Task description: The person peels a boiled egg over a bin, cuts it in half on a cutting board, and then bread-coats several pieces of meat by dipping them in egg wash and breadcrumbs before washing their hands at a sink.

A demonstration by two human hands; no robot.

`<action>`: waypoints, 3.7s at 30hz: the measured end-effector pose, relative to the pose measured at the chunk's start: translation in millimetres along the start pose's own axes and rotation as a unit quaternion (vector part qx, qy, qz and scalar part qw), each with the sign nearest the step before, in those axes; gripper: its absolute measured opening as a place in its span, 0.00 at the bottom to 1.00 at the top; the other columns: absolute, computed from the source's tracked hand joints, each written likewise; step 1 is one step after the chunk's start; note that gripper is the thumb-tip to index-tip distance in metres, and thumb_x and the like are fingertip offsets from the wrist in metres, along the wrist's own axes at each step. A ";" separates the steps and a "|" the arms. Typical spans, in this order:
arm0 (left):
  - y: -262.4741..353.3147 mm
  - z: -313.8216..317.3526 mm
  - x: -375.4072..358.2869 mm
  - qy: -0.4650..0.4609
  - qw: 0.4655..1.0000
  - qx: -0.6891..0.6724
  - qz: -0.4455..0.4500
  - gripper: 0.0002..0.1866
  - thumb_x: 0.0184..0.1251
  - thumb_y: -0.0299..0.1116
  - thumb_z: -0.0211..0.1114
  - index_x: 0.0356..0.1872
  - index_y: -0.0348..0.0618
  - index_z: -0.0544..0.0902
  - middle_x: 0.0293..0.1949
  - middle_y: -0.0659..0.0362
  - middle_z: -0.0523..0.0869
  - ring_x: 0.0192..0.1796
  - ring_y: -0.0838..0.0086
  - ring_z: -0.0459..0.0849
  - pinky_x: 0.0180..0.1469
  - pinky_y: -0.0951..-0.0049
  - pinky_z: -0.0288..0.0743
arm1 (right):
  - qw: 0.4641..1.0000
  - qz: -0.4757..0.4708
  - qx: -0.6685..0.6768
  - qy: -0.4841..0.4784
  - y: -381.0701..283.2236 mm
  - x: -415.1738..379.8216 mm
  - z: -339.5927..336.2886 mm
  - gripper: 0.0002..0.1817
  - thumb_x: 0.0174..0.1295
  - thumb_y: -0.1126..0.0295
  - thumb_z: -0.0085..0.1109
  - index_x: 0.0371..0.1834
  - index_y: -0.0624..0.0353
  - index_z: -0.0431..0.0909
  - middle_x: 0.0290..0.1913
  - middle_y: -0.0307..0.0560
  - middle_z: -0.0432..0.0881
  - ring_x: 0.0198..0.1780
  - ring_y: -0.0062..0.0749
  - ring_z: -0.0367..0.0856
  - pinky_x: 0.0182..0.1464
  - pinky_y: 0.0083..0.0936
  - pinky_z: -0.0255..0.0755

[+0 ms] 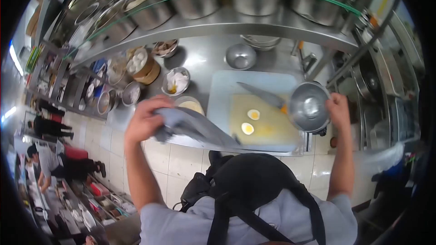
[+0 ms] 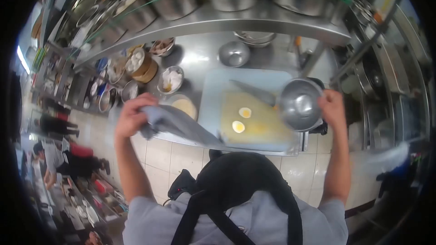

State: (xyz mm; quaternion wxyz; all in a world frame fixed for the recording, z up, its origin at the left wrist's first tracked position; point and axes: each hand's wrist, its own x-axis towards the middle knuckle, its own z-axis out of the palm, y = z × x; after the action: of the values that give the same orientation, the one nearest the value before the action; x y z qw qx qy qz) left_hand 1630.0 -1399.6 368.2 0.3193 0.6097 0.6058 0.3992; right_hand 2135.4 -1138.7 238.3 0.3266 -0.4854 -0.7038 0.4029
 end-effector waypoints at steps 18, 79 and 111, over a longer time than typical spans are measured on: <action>-303.5 -18.4 44.5 0.246 0.887 -0.269 -0.281 0.28 0.68 0.31 0.60 0.66 0.31 0.66 0.41 0.47 0.84 0.30 0.65 0.85 0.30 0.69 0.83 | 0.952 0.186 0.238 -0.049 -79.0 165.7 438.4 0.16 0.66 0.67 0.57 0.51 0.66 0.69 0.35 0.46 0.76 0.33 0.33 0.81 0.33 0.33 0.83; -281.0 -109.0 57.0 -0.201 0.923 0.288 -0.158 0.34 0.52 0.39 0.70 0.62 0.39 0.75 0.53 0.42 0.84 0.54 0.50 0.84 0.59 0.60 0.76 | 0.827 0.239 0.504 -0.076 -157.6 -67.1 610.3 0.19 0.72 0.72 0.48 0.63 0.67 0.64 0.59 0.54 0.75 0.53 0.38 0.81 0.43 0.36 0.85; -268.9 -105.9 48.2 -0.303 0.915 0.246 -0.102 0.36 0.46 0.37 0.74 0.62 0.47 0.74 0.62 0.46 0.77 0.61 0.49 0.78 0.62 0.54 0.74 | 0.870 0.247 0.425 -0.047 -161.6 -57.9 594.4 0.12 0.65 0.75 0.53 0.49 0.70 0.67 0.39 0.51 0.74 0.28 0.39 0.84 0.27 0.31 0.84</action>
State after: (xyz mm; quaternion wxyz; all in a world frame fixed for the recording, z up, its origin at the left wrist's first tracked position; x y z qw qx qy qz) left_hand 1404.8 -1344.9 188.8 0.3662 0.6957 0.6180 -0.0009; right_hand 1580.0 -1375.1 102.6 0.3577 -0.4378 -0.3364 0.7532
